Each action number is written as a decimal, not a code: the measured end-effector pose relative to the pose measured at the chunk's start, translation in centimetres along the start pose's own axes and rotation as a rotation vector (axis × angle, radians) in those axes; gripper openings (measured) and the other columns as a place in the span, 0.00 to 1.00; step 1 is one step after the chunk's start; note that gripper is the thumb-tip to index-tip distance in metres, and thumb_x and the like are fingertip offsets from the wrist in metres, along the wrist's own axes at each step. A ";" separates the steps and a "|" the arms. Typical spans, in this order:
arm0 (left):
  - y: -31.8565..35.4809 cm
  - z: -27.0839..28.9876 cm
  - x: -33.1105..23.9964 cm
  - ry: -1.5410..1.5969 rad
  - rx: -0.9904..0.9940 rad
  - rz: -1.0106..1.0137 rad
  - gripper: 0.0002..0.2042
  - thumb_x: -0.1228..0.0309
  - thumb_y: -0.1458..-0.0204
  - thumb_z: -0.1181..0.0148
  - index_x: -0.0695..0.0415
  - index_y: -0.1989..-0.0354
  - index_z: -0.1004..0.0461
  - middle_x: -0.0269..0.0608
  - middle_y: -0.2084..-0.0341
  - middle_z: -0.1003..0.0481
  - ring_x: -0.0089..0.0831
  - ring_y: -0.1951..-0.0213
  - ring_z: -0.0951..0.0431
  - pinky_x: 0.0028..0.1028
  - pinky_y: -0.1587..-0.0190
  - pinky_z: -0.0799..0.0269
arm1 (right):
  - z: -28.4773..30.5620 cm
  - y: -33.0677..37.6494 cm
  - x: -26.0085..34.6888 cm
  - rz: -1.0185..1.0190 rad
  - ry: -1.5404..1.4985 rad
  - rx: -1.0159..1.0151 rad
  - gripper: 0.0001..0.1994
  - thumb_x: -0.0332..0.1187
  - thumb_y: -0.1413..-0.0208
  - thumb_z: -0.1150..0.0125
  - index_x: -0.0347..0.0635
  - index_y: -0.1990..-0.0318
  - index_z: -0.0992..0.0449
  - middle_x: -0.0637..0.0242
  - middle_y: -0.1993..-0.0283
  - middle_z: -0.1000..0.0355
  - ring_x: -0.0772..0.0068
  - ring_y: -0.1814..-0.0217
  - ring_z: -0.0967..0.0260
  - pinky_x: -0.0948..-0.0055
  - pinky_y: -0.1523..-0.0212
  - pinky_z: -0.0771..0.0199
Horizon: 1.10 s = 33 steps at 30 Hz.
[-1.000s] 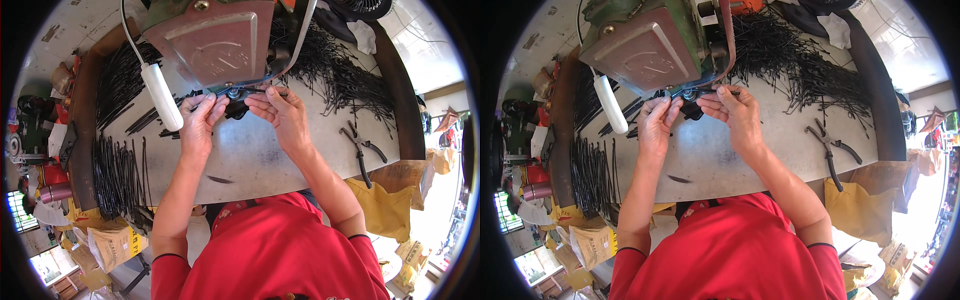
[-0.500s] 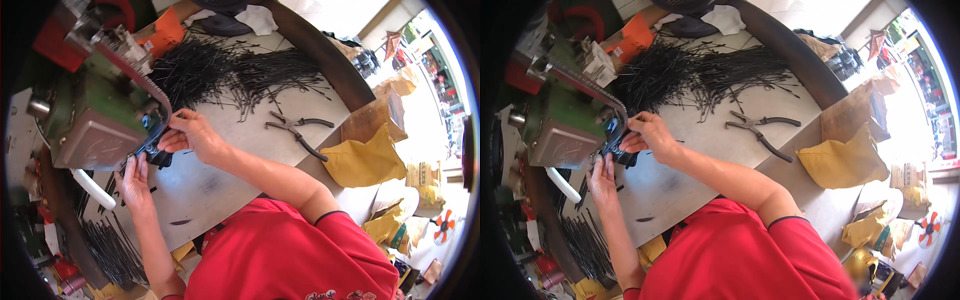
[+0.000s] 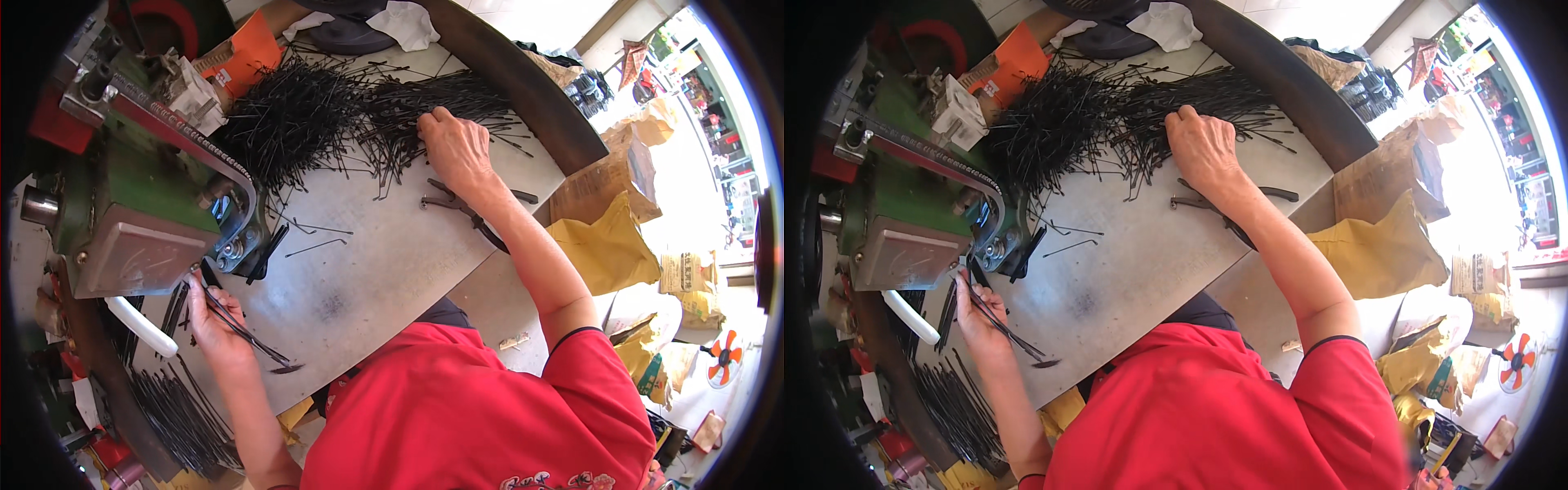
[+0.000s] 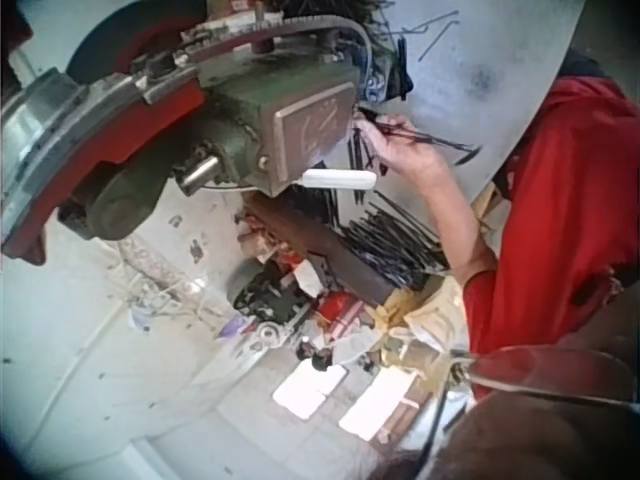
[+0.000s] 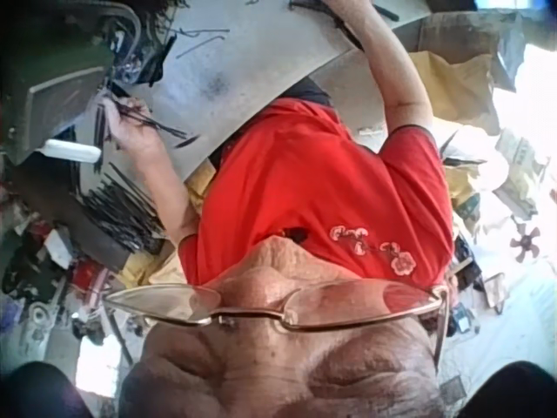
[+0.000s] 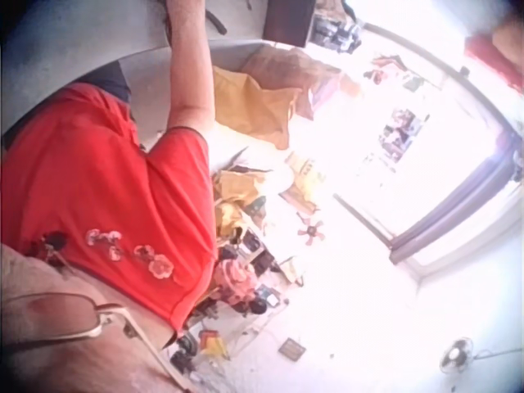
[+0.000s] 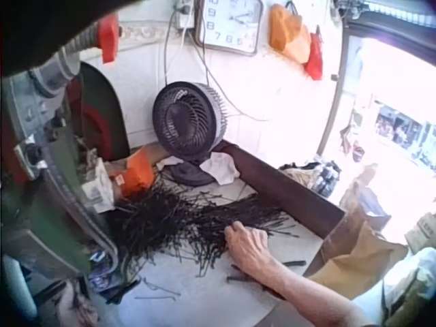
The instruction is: The person repeatedly picks up thin black metal rods and inserts them into a manual bending machine. They operate the machine's lever to bend the rods and then place the finished pieces on the table.
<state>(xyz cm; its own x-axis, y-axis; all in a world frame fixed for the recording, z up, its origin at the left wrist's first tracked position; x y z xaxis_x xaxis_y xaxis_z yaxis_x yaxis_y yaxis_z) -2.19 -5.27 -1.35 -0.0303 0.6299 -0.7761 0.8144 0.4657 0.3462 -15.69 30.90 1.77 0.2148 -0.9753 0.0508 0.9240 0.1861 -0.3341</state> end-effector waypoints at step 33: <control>0.9 1.9 0.7 -0.033 0.079 0.151 0.10 0.68 0.42 0.48 0.55 0.54 0.30 0.29 0.76 0.30 0.14 0.80 0.32 0.12 0.80 0.31 | 0.4 1.4 -3.2 0.157 -0.093 -0.016 0.04 0.29 0.52 0.48 0.46 0.67 0.30 0.63 0.65 0.35 0.60 0.63 0.32 0.62 0.72 0.29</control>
<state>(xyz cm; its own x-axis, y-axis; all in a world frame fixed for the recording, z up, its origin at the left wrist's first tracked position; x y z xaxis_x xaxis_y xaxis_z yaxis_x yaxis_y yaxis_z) -0.33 -5.58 -2.60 0.1138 0.6680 -0.7354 0.8513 0.3160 0.4188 -14.95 34.32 1.56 0.3856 -0.9189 0.0836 0.8716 0.3330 -0.3597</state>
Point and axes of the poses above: each hand's wrist, its own y-axis away from the middle knuckle, its own z-axis out of the back of the hand, x = y × z, the point moved 3 cm from there along -y, towards the middle knuckle
